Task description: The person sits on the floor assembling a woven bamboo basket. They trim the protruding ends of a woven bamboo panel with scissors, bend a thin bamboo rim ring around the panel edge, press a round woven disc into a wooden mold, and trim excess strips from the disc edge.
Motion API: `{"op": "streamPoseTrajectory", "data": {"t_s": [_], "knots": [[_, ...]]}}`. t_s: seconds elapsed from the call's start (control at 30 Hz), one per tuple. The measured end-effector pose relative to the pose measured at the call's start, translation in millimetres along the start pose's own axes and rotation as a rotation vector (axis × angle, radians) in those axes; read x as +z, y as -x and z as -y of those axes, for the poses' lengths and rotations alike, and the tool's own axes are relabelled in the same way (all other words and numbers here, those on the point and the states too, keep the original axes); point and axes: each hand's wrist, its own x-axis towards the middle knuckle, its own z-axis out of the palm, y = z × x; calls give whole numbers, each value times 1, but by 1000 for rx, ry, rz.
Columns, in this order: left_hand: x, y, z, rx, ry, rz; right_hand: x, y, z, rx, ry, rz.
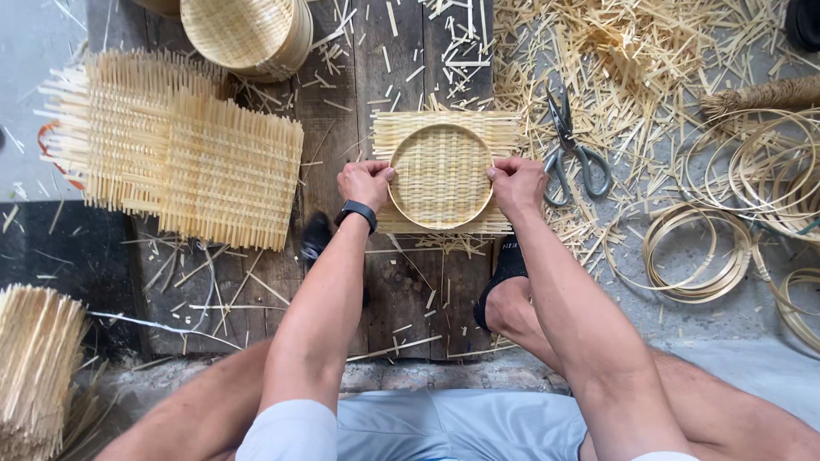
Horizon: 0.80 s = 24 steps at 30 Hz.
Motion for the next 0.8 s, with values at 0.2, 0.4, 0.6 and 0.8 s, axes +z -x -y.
{"op": "streamPoseTrajectory", "data": {"t_s": [0.2,0.4,0.6,0.8], "knots": [[2,-6,5,52,74,60,4,-8,-12,40,100,32],[-11,-14,-6,-44,203,124,-2,-13,-5,-42,125,29],[-16,-21,-11,-65,238,199,-1,-19,-1,95,-122,120],[-23,-22,-16,-76,195,182,-10,-37,-3,29,15,172]]}}
